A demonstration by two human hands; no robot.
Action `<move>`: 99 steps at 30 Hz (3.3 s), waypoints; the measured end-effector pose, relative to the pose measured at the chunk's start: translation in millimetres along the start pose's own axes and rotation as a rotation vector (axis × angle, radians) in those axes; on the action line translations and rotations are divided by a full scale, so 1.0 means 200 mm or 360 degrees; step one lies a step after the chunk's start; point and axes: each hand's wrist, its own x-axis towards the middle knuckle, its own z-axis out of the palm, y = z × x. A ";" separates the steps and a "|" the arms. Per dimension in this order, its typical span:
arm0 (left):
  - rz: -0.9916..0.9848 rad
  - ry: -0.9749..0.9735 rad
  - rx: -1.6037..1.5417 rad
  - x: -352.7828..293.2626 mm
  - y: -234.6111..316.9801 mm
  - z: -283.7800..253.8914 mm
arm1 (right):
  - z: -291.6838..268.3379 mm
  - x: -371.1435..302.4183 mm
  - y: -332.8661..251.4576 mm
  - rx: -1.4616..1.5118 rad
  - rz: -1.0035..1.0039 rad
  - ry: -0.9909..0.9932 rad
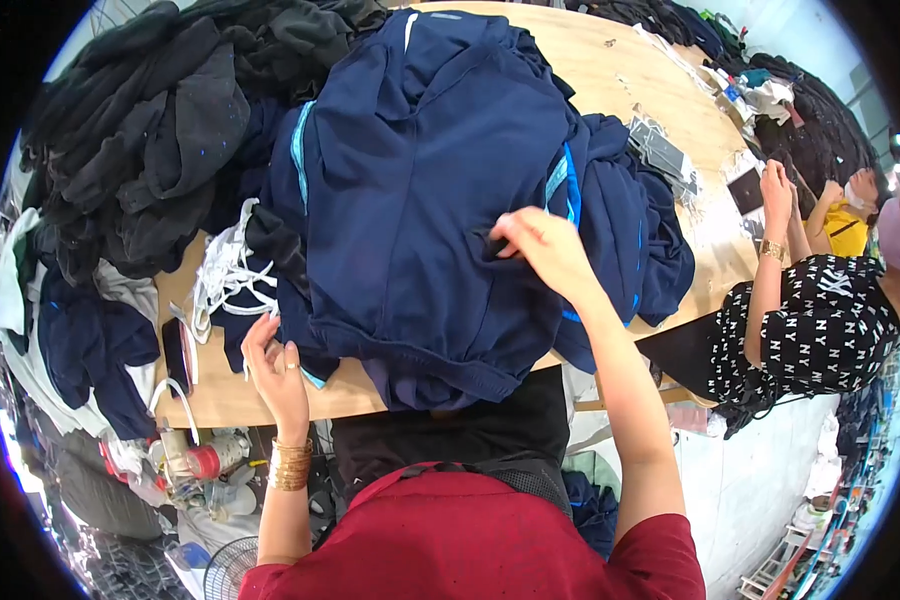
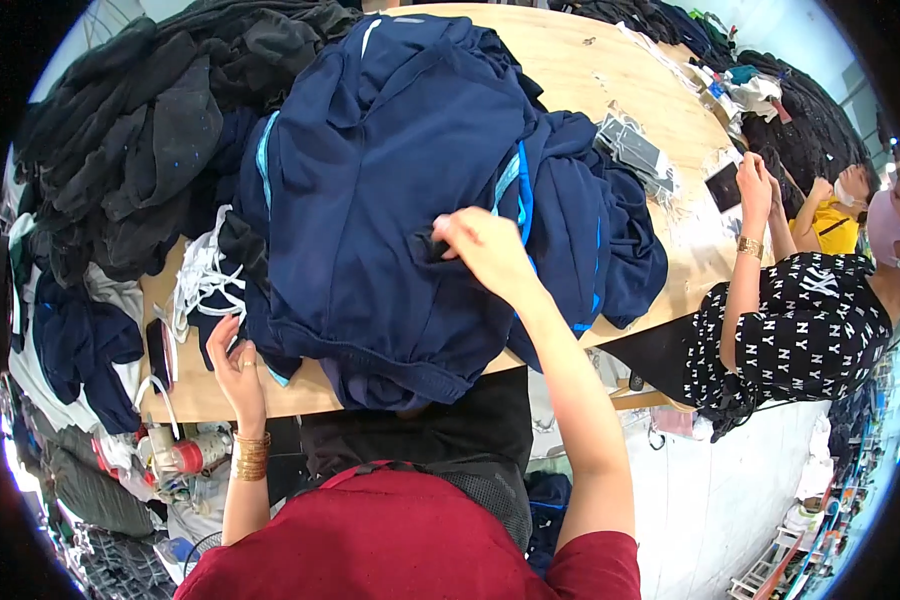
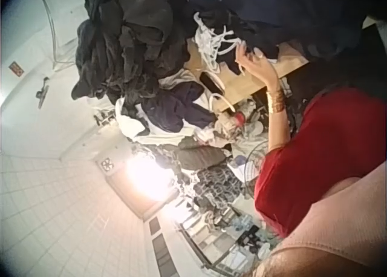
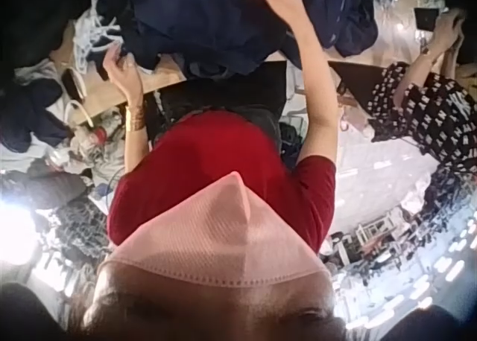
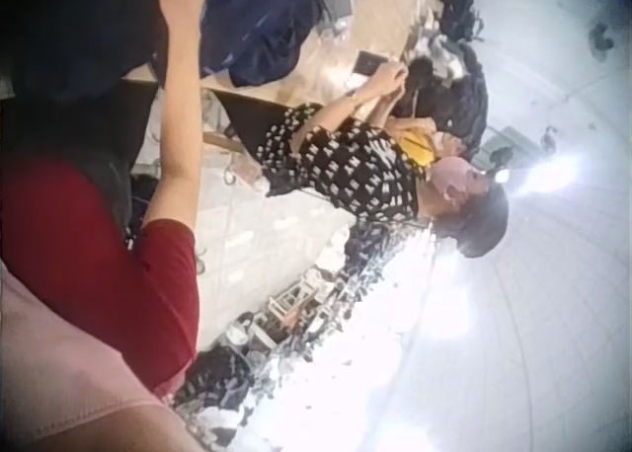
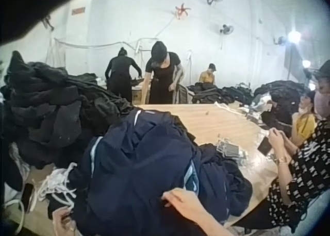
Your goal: Trimming loose threads from navy blue athletic pants using small scissors.
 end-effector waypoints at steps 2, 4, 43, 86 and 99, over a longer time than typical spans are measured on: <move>-0.0003 -0.0011 -0.0149 -0.02 0.03 0.01 | -0.05 0.06 0.02 -0.0296 -0.0046 0.0685; 0.0001 -0.0078 -0.0249 -0.03 0.05 0.03 | -0.17 0.11 0.18 -0.1209 -0.0508 0.1209; -0.0449 -0.1202 -0.0682 -0.24 0.19 0.06 | -0.39 -0.17 0.12 -0.0357 0.0599 0.0465; -0.0927 -0.1180 -0.1580 -0.34 0.43 0.35 | 0.32 -0.68 -0.16 0.0210 0.0495 0.0081; -0.1352 -0.0939 -0.1802 -0.34 0.29 0.25 | 0.21 -0.57 -0.18 0.0078 0.0438 0.0470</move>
